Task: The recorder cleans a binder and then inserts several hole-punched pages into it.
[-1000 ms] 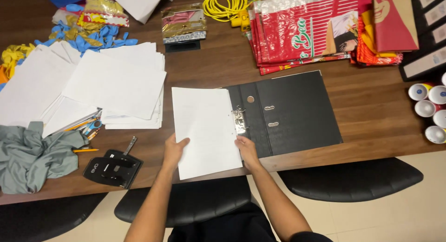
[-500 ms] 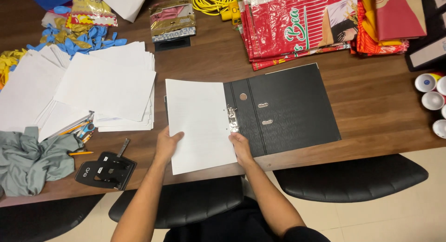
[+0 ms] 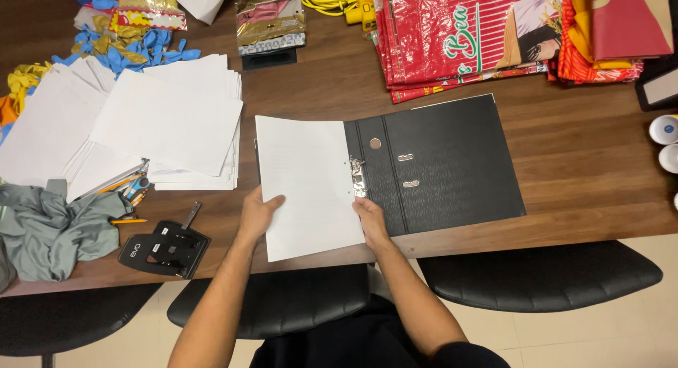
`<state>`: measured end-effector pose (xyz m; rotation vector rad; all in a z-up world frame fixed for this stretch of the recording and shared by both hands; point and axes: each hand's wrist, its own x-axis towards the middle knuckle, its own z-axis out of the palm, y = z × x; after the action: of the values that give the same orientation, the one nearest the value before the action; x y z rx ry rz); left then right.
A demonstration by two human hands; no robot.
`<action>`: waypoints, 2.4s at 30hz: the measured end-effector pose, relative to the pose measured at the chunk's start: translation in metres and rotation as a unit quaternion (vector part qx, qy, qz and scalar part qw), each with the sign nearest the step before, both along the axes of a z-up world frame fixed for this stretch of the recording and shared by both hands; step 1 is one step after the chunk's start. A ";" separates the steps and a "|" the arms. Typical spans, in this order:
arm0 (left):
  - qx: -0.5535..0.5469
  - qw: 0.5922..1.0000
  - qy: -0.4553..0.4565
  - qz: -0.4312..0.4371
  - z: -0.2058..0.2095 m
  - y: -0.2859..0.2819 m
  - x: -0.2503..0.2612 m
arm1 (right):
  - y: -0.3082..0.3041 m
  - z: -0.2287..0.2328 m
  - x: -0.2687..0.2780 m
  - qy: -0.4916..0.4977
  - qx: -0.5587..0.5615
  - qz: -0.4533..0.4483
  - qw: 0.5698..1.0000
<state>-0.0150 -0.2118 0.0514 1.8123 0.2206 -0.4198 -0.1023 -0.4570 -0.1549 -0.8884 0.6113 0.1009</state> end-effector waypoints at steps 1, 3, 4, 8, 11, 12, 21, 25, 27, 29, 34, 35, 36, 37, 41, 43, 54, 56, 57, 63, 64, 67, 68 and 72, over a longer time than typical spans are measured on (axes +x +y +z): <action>0.001 1.000 0.001 0.000 -0.003 0.001 0.000 | 0.000 0.000 0.001 0.001 0.001 0.000 1.000; -0.010 1.000 -0.014 0.003 -0.009 0.003 0.001 | 0.001 0.000 0.002 0.011 -0.003 0.004 1.000; -0.010 1.000 -0.014 0.002 -0.005 0.002 0.000 | 0.001 0.001 0.002 0.011 -0.003 0.003 1.000; 0.021 1.000 0.010 0.001 0.011 -0.002 -0.001 | 0.001 0.002 0.006 0.001 -0.003 0.012 1.000; 0.042 0.999 0.015 -0.005 0.012 -0.003 -0.001 | 0.002 0.009 0.007 -0.010 -0.014 0.010 1.000; 0.037 0.999 0.012 -0.004 0.011 -0.002 -0.001 | 0.002 0.013 0.007 -0.016 -0.023 0.010 1.000; 0.157 0.986 0.032 0.049 -0.027 0.021 -0.011 | 0.010 0.082 -0.005 0.024 -0.364 0.060 0.929; 0.369 0.902 -0.206 -0.087 -0.065 0.038 -0.045 | 0.015 0.084 -0.026 -0.062 -0.534 0.029 0.842; 0.399 0.859 -0.245 -0.207 -0.095 0.044 -0.066 | 0.022 0.079 -0.035 -0.132 -0.584 0.023 0.801; 0.442 0.839 -0.199 -0.246 -0.100 0.035 -0.082 | 0.026 0.076 -0.038 -0.148 -0.592 0.055 0.790; 0.491 0.821 -0.175 -0.232 -0.106 0.029 -0.095 | 0.026 0.071 -0.027 -0.162 -0.631 0.222 0.726; 0.475 0.829 -0.156 -0.252 -0.105 0.028 -0.094 | 0.026 0.074 -0.024 -0.141 -0.633 0.238 0.723; 0.457 0.836 -0.136 -0.272 -0.103 0.029 -0.092 | 0.027 0.077 -0.022 -0.119 -0.634 0.254 0.721; 0.458 0.839 -0.134 -0.262 -0.100 0.030 -0.091 | 0.030 0.083 -0.020 -0.127 -0.635 0.260 0.717; 0.387 0.881 -0.168 -0.214 -0.095 0.035 -0.092 | 0.045 0.098 -0.017 -0.143 -0.673 0.291 0.664; 0.360 0.895 -0.195 -0.176 -0.094 0.042 -0.091 | 0.051 0.101 -0.016 -0.148 -0.675 0.328 0.644; 0.244 0.937 -0.249 0.035 -0.126 0.112 -0.027 | 0.123 0.137 0.000 -0.073 -0.640 0.337 0.687; 0.274 0.930 -0.241 0.046 -0.110 0.119 0.008 | 0.148 0.147 0.004 -0.074 -0.624 0.337 0.701; 0.304 0.922 -0.233 0.057 -0.101 0.122 0.025 | 0.159 0.152 0.004 -0.076 -0.607 0.337 0.715; 0.435 0.884 -0.160 -0.063 -0.061 0.137 0.105 | 0.202 0.140 0.008 -0.109 -0.601 0.307 0.729; 0.436 0.884 -0.159 -0.067 -0.069 0.140 0.107 | 0.207 0.144 0.012 -0.106 -0.600 0.306 0.731; 0.399 0.901 -0.137 -0.104 -0.094 0.144 0.105 | 0.217 0.158 0.021 -0.119 -0.615 0.301 0.719; 0.388 0.903 -0.150 -0.107 -0.102 0.143 0.100 | 0.220 0.165 0.024 -0.028 -0.571 0.301 0.763; 0.244 0.942 -0.227 -0.030 -0.109 0.146 0.057 | 0.195 0.098 0.027 0.038 -0.401 0.209 0.891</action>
<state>0.0416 -0.0661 -0.0576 2.3517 -0.0628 0.0301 -0.0756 -0.2622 -0.0568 -1.8278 0.5222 0.2836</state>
